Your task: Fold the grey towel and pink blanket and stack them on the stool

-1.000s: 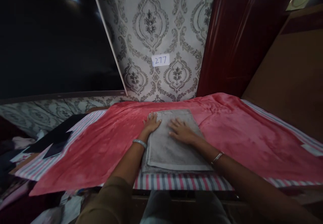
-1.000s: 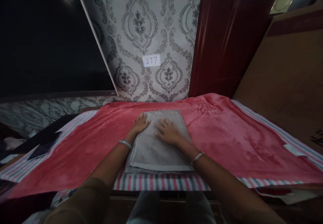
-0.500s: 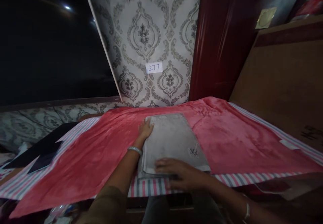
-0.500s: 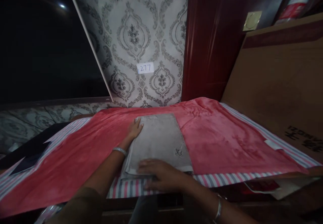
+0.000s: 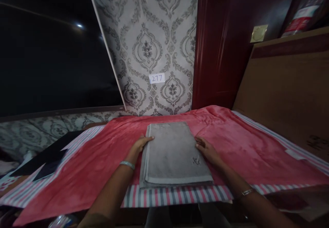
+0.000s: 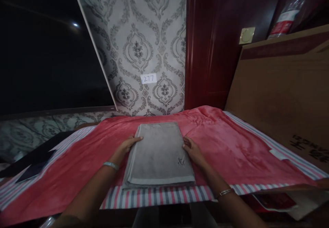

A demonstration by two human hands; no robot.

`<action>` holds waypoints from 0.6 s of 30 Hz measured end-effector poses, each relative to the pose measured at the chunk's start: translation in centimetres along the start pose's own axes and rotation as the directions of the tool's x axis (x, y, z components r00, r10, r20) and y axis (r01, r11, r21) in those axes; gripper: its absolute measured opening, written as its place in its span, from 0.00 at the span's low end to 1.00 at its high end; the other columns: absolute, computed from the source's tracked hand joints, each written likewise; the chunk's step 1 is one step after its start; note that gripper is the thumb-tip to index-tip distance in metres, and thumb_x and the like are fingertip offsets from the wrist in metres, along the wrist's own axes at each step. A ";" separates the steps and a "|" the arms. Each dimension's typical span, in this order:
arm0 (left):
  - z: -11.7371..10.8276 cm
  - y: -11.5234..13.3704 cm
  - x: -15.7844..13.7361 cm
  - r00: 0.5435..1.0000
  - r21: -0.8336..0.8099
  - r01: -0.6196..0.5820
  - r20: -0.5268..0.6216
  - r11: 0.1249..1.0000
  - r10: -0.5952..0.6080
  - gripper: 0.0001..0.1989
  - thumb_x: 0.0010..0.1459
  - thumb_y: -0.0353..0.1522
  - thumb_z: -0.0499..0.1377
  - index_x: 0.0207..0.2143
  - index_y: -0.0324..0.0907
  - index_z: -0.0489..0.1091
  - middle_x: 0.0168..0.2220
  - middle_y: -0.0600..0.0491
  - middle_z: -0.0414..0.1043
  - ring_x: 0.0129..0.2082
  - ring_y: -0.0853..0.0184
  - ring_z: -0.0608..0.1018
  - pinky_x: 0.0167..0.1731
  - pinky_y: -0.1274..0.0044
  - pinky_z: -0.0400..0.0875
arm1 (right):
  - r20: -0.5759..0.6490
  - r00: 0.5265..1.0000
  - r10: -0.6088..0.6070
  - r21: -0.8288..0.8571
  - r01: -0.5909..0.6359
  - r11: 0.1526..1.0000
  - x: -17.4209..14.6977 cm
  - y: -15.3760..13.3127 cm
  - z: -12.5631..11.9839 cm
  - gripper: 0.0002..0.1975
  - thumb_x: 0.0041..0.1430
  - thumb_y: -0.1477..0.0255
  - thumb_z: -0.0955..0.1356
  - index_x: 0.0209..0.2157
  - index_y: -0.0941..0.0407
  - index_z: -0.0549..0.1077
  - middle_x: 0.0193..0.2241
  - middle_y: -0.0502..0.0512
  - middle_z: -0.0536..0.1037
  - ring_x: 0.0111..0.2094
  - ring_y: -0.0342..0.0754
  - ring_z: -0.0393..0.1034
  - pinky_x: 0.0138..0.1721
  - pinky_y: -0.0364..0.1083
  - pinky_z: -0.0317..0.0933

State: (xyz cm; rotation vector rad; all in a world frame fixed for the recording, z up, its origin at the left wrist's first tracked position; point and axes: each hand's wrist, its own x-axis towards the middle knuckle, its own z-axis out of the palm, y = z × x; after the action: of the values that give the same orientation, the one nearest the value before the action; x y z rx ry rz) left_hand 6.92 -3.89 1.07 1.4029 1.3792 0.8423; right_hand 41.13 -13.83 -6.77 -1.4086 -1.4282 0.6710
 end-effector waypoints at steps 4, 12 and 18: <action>-0.5 -1.1 -3.9 0.982 -0.196 0.062 0.188 0.979 -0.024 0.28 0.33 0.42 0.74 0.40 0.44 0.75 0.39 0.46 0.81 0.44 0.52 0.81 0.45 0.64 0.77 | -0.065 0.998 0.021 -0.054 -0.024 0.998 0.0 -1.4 0.0 0.30 0.56 0.66 0.62 0.60 0.56 0.68 0.57 0.63 0.73 0.55 0.55 0.70 0.59 0.61 0.62; -0.5 -2.0 -9.8 0.945 -0.361 0.139 0.328 0.922 -0.014 0.28 0.41 0.38 0.73 0.46 0.39 0.75 0.43 0.43 0.80 0.46 0.52 0.81 0.49 0.62 0.75 | 0.372 0.883 -0.286 -0.234 0.387 0.892 -8.0 -10.9 8.5 0.40 0.56 0.59 0.67 0.67 0.57 0.58 0.66 0.64 0.59 0.66 0.60 0.54 0.65 0.62 0.51; 0.6 -1.5 -10.1 0.965 -0.470 0.080 0.256 0.879 0.048 0.22 0.41 0.35 0.71 0.41 0.39 0.75 0.40 0.46 0.81 0.45 0.54 0.81 0.49 0.65 0.74 | 0.388 0.895 -0.220 -0.433 0.387 0.814 -11.7 -14.9 14.7 0.52 0.48 0.71 0.72 0.71 0.51 0.46 0.71 0.60 0.43 0.70 0.62 0.39 0.67 0.64 0.45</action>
State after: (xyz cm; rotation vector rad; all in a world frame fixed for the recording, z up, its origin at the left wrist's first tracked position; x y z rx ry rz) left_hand 5.77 -14.07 0.98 1.0662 0.8979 0.8782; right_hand 20.00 -24.01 -1.77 -1.4396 -2.1581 0.3301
